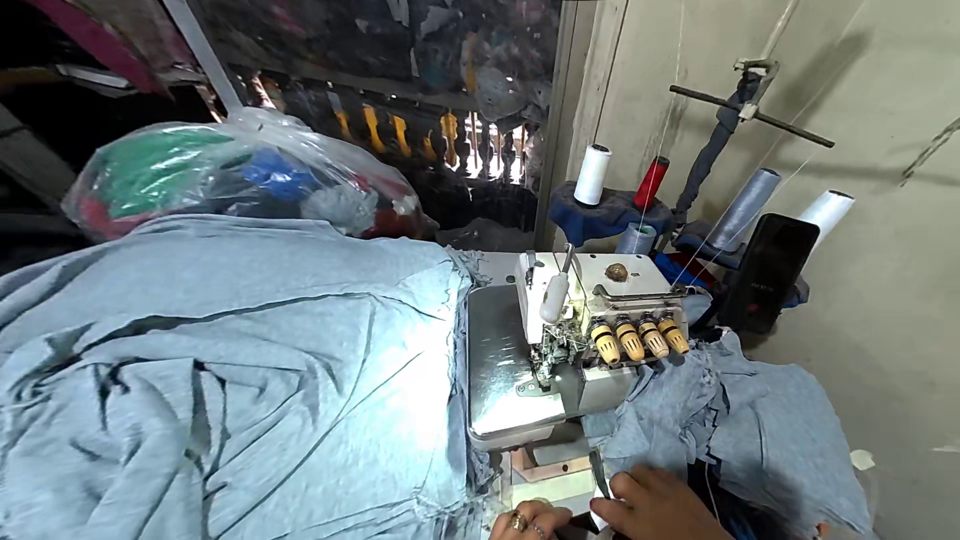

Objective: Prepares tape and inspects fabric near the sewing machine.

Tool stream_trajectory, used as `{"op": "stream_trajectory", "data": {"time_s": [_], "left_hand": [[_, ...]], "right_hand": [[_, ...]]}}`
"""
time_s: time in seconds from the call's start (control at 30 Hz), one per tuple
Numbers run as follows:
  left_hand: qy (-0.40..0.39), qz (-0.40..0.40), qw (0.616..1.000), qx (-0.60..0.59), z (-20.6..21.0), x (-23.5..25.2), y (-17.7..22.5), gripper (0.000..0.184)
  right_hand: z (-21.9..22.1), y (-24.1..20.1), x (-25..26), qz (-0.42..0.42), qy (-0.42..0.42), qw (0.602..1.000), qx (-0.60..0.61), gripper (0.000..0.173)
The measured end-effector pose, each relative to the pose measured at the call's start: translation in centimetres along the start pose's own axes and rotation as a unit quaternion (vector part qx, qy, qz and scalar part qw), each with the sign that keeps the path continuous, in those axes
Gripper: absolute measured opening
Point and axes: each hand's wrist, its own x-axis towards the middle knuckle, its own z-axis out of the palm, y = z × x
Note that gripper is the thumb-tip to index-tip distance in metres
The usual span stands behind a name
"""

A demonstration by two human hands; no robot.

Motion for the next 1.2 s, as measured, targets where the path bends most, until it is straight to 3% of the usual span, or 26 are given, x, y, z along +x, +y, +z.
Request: {"op": "stream_trajectory", "data": {"time_s": [0.1, 0.23, 0.3, 0.47, 0.57, 0.73, 1.03, 1.2], "left_hand": [[0.001, 0.014, 1.0, 0.003, -0.3, 0.2, -0.3, 0.014], [0.001, 0.042, 0.999, 0.016, 0.0, 1.3, -0.2, 0.012], [-0.002, 0.05, 0.998, 0.033, 0.1, 2.1, -0.1, 0.013], [-0.041, 0.061, 0.994, 0.083, 0.1, 3.2, -0.6, 0.011], [-0.1, 0.049, 0.987, 0.116, -0.4, 3.7, -0.4, 0.014], [-0.213, 0.017, 0.964, 0.157, -1.7, 5.1, 0.6, 0.021], [-0.19, 0.081, 0.966, 0.157, -1.2, 3.7, -0.9, 0.018], [-0.211, 0.029, 0.955, 0.206, -0.8, 5.0, 0.4, 0.023]], "right_hand": [[-0.4, 0.8, 0.7, -0.02, -0.041, 0.999, -0.03, 0.038], [-1.5, 0.8, 1.9, 0.015, -0.138, 0.99, -0.026, 0.03], [-1.4, 1.0, 2.1, 0.021, -0.147, 0.988, -0.031, 0.027], [-0.3, 1.7, 1.2, 0.003, -0.066, 0.996, -0.066, 0.032], [0.7, 2.3, 0.7, -0.027, 0.014, 0.994, -0.102, 0.032], [1.1, 2.5, 0.3, -0.038, 0.043, 0.99, -0.131, 0.034], [1.6, 2.9, 0.0, -0.06, 0.063, 0.984, -0.158, 0.031], [1.6, 3.3, -0.2, -0.075, 0.067, 0.983, -0.151, 0.031]]}}
